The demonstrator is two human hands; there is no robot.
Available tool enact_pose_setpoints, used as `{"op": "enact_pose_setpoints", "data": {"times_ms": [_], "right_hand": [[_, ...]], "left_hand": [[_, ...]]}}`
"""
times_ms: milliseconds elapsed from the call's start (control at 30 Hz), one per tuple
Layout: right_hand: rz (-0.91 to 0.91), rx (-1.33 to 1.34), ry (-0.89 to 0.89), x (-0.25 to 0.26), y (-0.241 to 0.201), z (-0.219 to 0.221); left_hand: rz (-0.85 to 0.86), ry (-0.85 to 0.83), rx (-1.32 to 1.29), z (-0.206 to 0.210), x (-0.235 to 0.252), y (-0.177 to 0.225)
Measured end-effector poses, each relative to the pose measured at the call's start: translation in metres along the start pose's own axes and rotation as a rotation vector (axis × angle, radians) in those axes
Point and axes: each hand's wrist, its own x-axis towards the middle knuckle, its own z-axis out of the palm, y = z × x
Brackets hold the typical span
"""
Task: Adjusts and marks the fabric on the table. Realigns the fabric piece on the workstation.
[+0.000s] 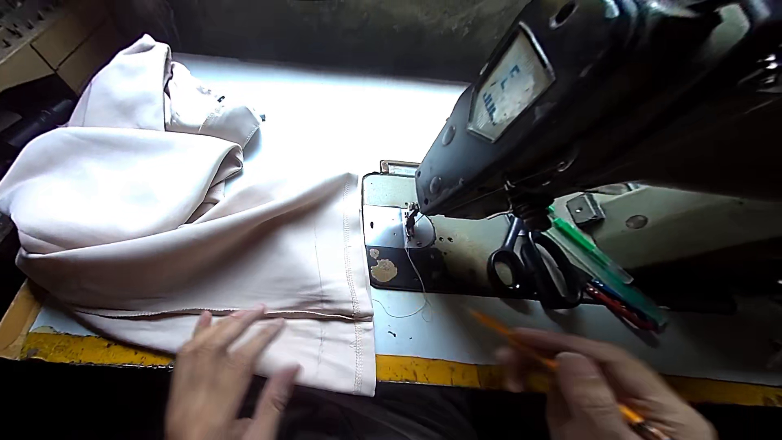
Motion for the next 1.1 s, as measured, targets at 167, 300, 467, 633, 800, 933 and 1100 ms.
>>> {"op": "enact_pose_setpoints", "data": {"times_ms": [167, 300, 467, 633, 800, 933, 1100], "right_hand": [[-0.037, -0.652, 0.193, 0.015, 0.027, -0.073], [0.007, -0.918, 0.069, 0.05, 0.037, -0.086], [0.01, -1.037, -0.005, 0.073, 0.056, -0.085], [0.029, -1.0, 0.034, 0.052, 0.03, -0.058], [-0.114, -0.738, 0.039, -0.007, 0.006, 0.015], [-0.036, -0.446, -0.049, -0.026, -0.006, 0.078], [-0.054, -0.489, 0.003, -0.018, 0.001, 0.129]], "left_hand": [[0.031, 0.157, 0.032, -0.021, 0.041, -0.019], [0.15, 0.048, 0.031, 0.0, 0.066, -0.012], [0.353, -0.207, 0.037, 0.031, 0.094, -0.005], [0.447, -0.425, 0.127, 0.063, 0.138, -0.003], [0.372, -0.519, 0.281, 0.075, 0.178, -0.003], [0.404, -0.562, 0.272, 0.08, 0.2, -0.003], [0.524, -0.4, 0.223, 0.072, 0.205, -0.008]]}}
